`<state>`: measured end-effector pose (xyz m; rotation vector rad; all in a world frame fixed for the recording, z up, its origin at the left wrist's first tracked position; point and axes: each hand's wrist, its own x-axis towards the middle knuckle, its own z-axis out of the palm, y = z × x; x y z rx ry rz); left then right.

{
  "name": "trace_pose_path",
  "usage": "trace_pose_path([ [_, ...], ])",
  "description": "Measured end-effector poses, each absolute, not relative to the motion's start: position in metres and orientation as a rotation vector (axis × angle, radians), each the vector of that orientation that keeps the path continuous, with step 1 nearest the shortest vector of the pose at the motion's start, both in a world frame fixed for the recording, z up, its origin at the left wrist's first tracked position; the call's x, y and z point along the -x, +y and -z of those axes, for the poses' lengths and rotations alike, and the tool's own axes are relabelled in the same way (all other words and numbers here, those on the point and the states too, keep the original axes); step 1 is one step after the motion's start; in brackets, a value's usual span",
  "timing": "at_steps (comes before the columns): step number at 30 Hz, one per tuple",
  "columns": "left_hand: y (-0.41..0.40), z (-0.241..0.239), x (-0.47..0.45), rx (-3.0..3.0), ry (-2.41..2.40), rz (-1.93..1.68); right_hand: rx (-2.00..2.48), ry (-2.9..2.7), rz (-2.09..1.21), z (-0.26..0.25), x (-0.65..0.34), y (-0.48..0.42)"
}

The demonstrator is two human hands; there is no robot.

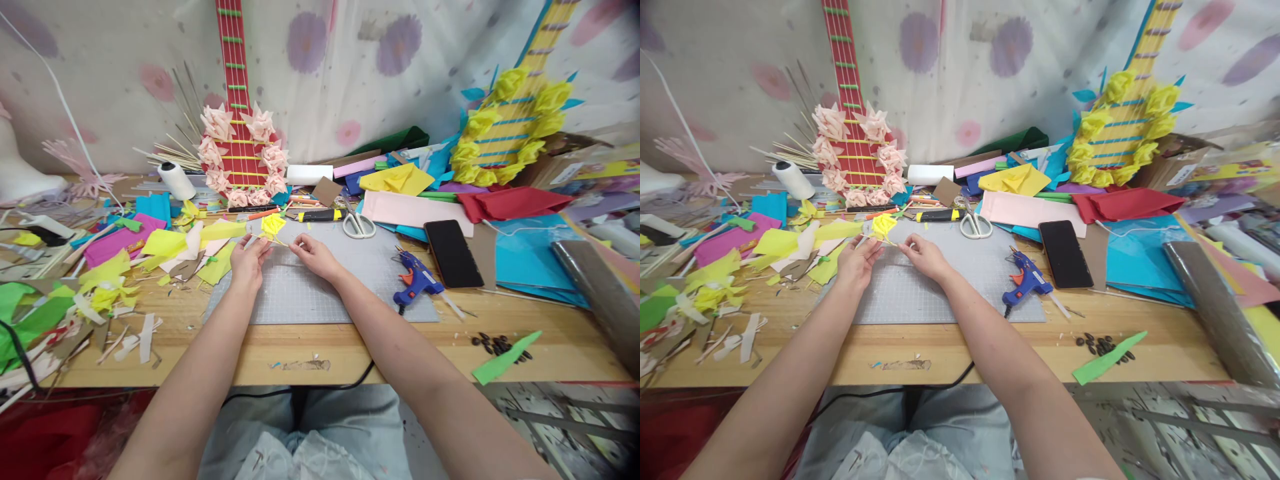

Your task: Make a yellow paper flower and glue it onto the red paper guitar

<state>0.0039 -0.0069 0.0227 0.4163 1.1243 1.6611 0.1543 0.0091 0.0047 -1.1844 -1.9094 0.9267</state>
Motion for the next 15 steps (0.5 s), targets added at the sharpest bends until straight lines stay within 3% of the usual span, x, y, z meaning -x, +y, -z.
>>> trace_pose_path([
  [15,-0.0062,-0.0237,-0.0061,-0.338,1.12,-1.745,1.189,-2.022,-0.807,-0.0036,-0.1475,0.0055],
])
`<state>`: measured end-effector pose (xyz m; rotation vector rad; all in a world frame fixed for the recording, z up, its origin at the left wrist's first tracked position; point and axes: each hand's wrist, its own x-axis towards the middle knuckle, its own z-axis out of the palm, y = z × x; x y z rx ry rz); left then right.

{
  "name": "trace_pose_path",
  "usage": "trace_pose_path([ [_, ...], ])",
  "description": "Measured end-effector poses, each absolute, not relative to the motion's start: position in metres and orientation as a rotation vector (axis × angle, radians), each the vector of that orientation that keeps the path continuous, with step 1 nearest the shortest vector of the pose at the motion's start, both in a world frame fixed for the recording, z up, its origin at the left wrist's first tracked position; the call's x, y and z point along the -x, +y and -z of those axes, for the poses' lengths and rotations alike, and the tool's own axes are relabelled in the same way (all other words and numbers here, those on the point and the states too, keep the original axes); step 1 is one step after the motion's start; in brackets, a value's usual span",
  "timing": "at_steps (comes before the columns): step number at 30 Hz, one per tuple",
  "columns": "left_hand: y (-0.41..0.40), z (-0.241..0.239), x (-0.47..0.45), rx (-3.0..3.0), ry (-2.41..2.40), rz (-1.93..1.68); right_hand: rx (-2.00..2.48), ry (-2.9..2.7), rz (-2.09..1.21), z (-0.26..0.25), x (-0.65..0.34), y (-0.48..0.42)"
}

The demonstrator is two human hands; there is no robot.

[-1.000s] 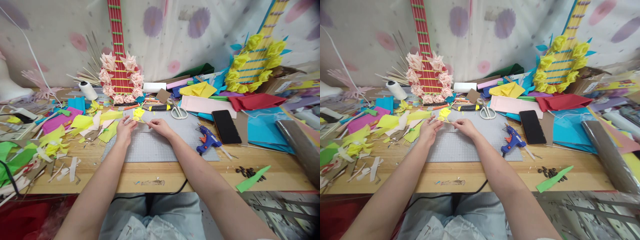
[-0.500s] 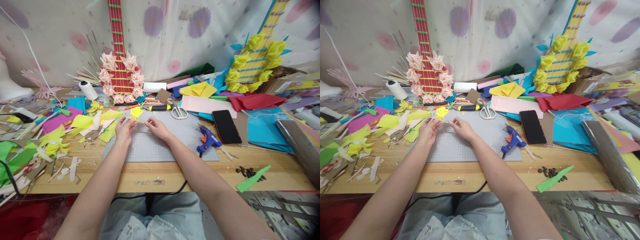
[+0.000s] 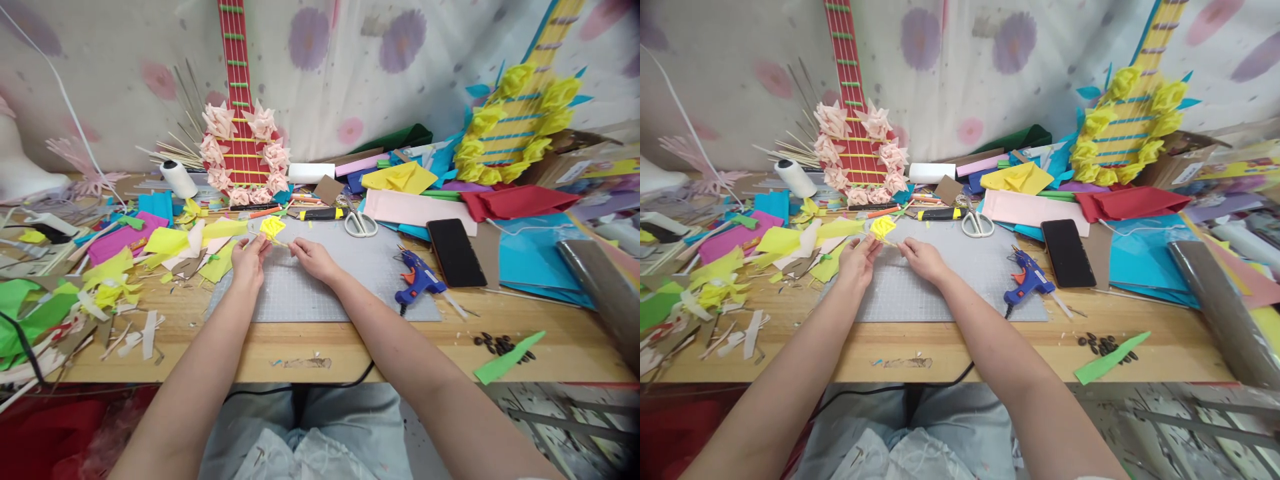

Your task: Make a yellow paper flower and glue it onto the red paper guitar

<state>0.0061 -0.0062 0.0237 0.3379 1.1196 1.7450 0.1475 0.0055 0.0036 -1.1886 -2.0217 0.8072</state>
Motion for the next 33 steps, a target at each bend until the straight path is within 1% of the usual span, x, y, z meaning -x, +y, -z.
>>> trace_pose_path([
  [5,-0.0049,-0.0217,-0.0039,-0.326,1.036,-1.757,1.236,-2.052,-0.748,-0.0077,-0.145,0.0009],
  [12,-0.0062,-0.0249,-0.0028,-0.312,1.037,-1.736,1.226,-2.088,-0.68,-0.0054,-0.1448,0.0016],
  [24,-0.0054,-0.024,-0.0023,-0.298,0.936,-1.718,1.245,-2.07,-0.693,-0.0117,-0.1436,-0.0034],
  [28,-0.0055,-0.0236,-0.0005,-0.317,0.926,-1.684,1.231,-2.073,-0.645,-0.01,-0.1434,-0.0018],
  [33,-0.0063,-0.0259,0.0008,-0.305,0.923,-1.628,1.325,-2.048,-0.623,-0.0063,-0.1458,0.0044],
])
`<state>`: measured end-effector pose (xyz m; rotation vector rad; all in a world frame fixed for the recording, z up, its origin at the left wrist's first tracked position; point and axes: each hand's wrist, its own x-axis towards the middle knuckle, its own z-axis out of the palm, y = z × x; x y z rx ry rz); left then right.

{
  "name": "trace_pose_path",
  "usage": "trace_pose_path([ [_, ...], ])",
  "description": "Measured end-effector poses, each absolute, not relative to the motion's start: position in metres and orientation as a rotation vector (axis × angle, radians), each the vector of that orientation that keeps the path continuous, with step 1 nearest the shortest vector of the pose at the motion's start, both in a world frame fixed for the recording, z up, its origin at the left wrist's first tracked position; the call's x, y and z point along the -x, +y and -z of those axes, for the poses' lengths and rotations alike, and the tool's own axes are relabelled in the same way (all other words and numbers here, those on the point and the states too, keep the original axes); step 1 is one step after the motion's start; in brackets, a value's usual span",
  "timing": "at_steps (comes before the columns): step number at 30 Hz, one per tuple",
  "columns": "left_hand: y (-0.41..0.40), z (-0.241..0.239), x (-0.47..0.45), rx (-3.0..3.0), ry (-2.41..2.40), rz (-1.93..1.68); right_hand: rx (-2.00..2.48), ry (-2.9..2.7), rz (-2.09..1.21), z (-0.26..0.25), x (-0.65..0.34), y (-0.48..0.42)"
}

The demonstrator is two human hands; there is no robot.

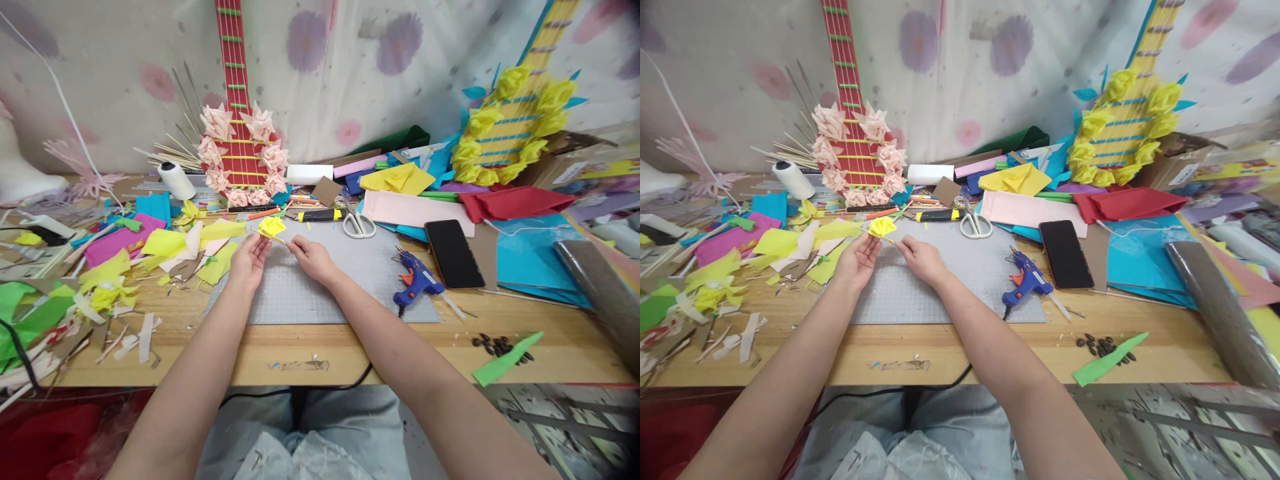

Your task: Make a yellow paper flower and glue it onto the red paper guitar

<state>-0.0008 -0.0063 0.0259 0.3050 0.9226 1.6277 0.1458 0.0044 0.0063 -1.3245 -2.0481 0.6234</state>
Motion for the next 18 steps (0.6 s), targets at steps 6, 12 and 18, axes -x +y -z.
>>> trace_pose_path([
  [6,-0.0063,-0.0255,-0.0007,-0.248,0.951,-1.679,1.324,-2.107,-0.639,-0.0086,-0.1451,0.0027],
  [12,-0.0064,-0.0259,-0.0011,-0.246,1.013,-1.748,1.336,-2.169,-0.632,-0.008,-0.1434,0.0014],
  [18,-0.008,-0.0291,-0.0016,-0.268,1.085,-1.763,1.327,-2.189,-0.612,-0.0087,-0.1437,0.0002],
])
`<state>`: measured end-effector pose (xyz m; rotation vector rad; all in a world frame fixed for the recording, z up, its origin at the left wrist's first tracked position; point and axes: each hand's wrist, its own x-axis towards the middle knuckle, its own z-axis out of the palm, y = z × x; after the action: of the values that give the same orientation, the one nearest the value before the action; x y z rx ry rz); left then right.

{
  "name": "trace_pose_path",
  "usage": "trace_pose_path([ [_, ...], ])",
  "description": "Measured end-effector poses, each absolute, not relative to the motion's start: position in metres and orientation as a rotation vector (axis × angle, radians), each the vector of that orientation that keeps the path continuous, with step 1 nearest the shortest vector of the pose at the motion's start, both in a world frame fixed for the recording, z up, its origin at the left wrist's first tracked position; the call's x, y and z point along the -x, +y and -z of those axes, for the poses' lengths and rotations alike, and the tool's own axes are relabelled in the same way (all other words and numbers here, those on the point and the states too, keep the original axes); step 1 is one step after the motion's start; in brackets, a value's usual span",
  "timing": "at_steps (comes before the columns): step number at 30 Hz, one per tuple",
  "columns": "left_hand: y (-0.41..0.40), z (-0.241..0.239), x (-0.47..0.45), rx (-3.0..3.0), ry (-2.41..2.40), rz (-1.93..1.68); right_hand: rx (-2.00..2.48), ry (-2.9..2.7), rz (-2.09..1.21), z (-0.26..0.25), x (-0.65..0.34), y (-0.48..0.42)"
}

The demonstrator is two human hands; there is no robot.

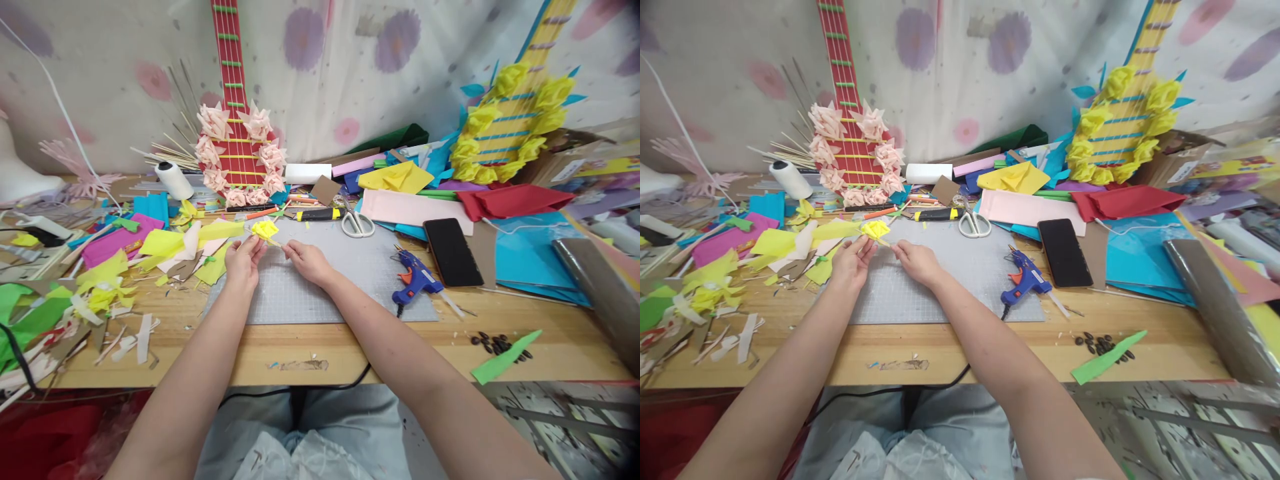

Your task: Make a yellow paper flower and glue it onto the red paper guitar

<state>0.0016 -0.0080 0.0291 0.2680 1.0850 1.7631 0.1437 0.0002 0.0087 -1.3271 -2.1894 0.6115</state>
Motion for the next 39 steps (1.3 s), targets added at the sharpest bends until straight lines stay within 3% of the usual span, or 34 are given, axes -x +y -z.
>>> trace_pose_path([
  [25,-0.004,-0.025,0.0015,-0.159,1.044,-1.714,1.297,-2.259,-0.378,-0.0118,-0.1431,-0.0031],
  [39,-0.0056,-0.0269,0.0009,-0.148,1.015,-1.699,1.312,-2.272,-0.415,-0.0133,-0.1446,-0.0039],
])
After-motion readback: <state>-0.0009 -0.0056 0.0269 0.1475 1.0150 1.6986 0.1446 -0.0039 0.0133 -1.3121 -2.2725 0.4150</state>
